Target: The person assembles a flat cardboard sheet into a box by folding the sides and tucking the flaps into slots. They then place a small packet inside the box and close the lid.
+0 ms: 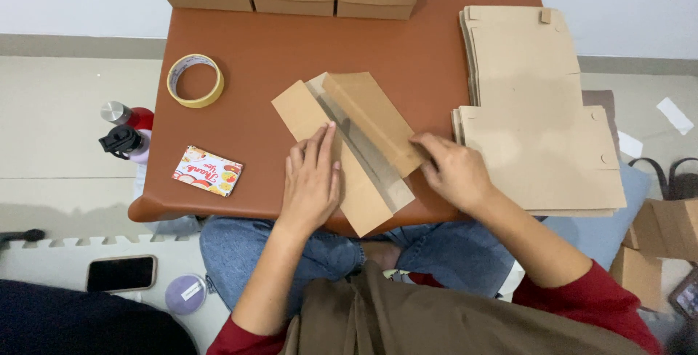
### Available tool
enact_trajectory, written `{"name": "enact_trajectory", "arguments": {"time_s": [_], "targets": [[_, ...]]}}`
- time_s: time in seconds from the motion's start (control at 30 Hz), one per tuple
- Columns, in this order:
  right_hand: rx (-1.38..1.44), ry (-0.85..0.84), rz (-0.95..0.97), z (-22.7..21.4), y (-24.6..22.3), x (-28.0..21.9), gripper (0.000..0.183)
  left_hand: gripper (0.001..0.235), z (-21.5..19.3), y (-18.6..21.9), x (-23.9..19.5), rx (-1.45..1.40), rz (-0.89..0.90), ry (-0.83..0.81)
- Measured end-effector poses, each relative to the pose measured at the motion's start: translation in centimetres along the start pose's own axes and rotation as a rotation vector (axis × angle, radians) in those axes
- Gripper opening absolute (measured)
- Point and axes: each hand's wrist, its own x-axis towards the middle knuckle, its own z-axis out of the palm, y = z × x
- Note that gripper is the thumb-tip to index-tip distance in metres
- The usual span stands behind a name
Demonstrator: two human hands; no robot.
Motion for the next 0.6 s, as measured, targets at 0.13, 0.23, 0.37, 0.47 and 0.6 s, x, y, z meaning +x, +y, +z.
{"name": "enact_trajectory", "arguments": {"time_s": [0.13,0.23,0.37,0.47,0.6], "targets": [[0.253,0.224,0.05,0.8,4.1,4.0,0.032,0.065,-1.1,-0.5,0.6,0.101,0.054,0.031],[0.503,0.293,0.1,0.5,5.6,8.3,0.022,0.07,-1.5,-0.6,1.1,0.147,0.095,0.026],[0.679,0.18,0.149,3.0,9.1,14.6,0.029,0.054,-0.8,-1.3,1.7,0.195,0.121,0.071],[0.63,0.224,0.123,3.9,9.7,18.5,0.028,0.042,-1.2,-1.1,1.9,0.193,0.158,0.16],[0.627,0.269,0.112,4.1,9.6,22.0,0.025,0.021,0.4,-2.2,1.3,0.248,0.28,0.338]]}}
